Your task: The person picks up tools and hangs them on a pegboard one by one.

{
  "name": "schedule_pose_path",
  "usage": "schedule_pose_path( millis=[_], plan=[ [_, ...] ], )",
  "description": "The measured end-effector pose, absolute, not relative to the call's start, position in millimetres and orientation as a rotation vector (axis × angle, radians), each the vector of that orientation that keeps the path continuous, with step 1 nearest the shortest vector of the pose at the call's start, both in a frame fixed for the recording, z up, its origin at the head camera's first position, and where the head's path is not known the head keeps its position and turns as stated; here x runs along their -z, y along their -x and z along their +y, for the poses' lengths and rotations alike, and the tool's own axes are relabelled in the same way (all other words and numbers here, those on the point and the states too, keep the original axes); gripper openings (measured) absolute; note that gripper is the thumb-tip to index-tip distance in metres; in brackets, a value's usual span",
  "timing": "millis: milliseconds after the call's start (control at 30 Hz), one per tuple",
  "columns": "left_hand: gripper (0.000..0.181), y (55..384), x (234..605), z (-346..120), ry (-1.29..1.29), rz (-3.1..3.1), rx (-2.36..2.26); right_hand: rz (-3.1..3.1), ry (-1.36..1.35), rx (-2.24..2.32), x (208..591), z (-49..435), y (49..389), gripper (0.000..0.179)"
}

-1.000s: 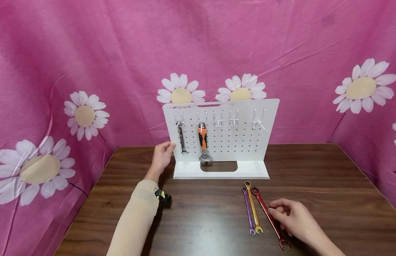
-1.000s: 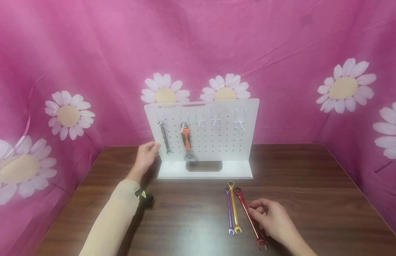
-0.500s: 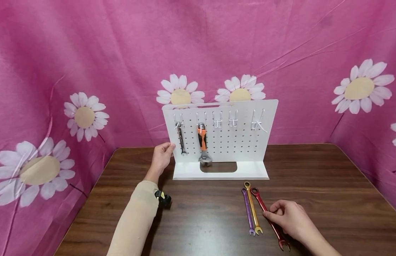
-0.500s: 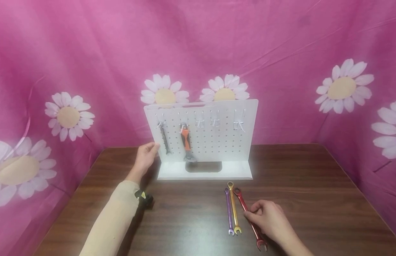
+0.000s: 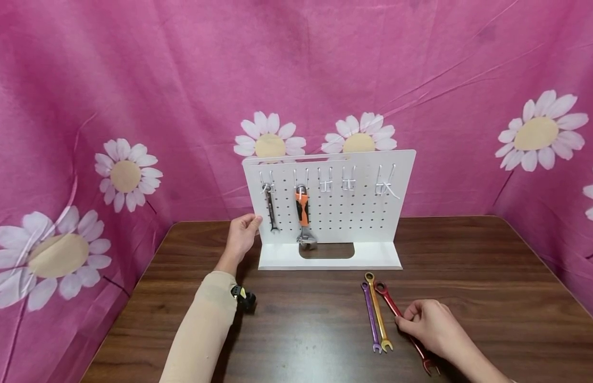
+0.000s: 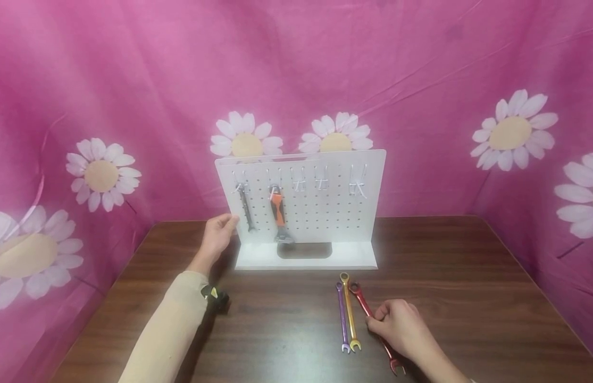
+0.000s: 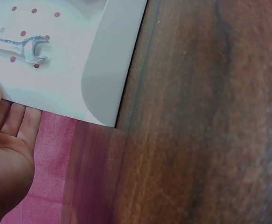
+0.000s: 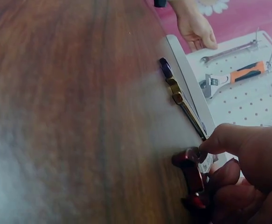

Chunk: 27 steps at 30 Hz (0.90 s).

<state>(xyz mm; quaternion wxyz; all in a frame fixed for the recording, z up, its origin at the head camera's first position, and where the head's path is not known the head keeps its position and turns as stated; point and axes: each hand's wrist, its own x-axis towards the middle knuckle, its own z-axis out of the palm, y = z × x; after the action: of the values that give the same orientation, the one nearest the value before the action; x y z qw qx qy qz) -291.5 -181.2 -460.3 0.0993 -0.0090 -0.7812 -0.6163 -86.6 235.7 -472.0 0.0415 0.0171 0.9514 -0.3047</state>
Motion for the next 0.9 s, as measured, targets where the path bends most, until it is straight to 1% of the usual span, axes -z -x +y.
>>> schedule_pose_path(
  millis=[333, 733, 900],
  plan=[
    [0.024, 292.1, 459.0, -180.7, -0.033, -2.349, 1.812, 2.847, 0.008, 1.020, 471.0, 243.8, 85.5, 0.024],
    [0.024, 292.6, 459.0, -180.9, -0.020, -2.350, 1.803, 2.786, 0.054, 1.137, 463.0, 247.0, 82.8, 0.020],
    [0.026, 293.0, 459.1, -180.3, -0.025, -2.341, 1.809, 2.775, 0.114, 1.195, 460.6, 246.6, 82.6, 0.019]
  ],
)
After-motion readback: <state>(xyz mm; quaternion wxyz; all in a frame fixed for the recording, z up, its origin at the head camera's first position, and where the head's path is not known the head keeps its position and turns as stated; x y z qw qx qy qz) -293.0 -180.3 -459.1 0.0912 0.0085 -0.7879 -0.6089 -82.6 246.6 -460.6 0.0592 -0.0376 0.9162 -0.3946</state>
